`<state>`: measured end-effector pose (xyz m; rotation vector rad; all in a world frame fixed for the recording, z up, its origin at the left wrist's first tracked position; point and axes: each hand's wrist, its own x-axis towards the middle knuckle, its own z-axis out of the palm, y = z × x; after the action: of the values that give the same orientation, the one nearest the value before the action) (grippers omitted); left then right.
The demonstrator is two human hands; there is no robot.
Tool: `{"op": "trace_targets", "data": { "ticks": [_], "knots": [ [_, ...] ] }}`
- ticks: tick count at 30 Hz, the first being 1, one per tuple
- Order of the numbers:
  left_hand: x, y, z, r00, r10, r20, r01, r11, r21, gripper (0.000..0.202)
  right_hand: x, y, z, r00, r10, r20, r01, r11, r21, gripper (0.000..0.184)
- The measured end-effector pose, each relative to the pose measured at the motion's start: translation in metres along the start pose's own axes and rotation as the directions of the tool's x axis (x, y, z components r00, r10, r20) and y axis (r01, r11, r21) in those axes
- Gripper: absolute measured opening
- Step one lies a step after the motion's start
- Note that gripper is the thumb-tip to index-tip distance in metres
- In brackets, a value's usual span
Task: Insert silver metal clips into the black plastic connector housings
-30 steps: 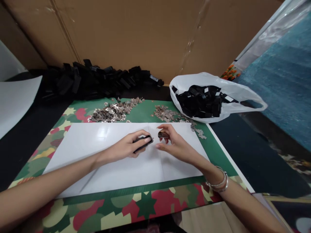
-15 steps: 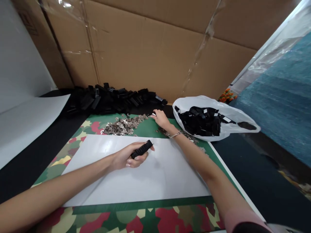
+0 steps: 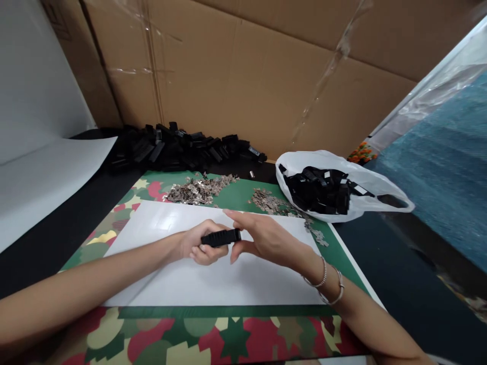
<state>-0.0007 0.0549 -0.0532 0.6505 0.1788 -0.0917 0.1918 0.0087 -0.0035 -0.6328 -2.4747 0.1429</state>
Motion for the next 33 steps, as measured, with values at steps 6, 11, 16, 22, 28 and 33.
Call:
{"op": "trace_targets", "data": {
  "ticks": [6,11,16,22,28,33],
  "knots": [
    [0.001,0.001,-0.004,0.987,-0.119,0.111,0.116,0.993,0.033,0.037,0.0,-0.004,0.002,0.999,-0.034,0.032,0.034,0.999,0.0,0.06],
    [0.002,0.001,-0.008,0.969,-0.179,0.168,0.174,0.984,0.044,0.038,-0.001,-0.009,0.002,0.998,-0.053,0.036,0.055,0.997,-0.053,0.05],
    [0.003,0.001,-0.008,0.957,-0.213,0.194,0.206,0.977,0.057,0.036,0.001,-0.011,0.001,0.997,-0.071,-0.033,0.072,0.996,0.048,0.052],
    [0.001,0.001,-0.004,0.969,-0.194,0.154,0.188,0.981,0.051,0.035,-0.001,-0.01,0.001,1.0,-0.021,-0.014,0.023,0.98,0.196,0.046],
    [0.003,0.004,0.004,0.991,-0.117,0.061,0.115,0.992,0.044,0.043,-0.002,-0.008,-0.009,0.991,0.061,0.117,-0.075,0.99,0.12,0.05],
    [0.007,0.009,0.007,1.0,0.026,-0.001,-0.026,0.999,0.045,0.063,-0.012,0.009,-0.068,0.936,0.294,0.192,-0.267,0.951,-0.154,0.039]
  ]
}}
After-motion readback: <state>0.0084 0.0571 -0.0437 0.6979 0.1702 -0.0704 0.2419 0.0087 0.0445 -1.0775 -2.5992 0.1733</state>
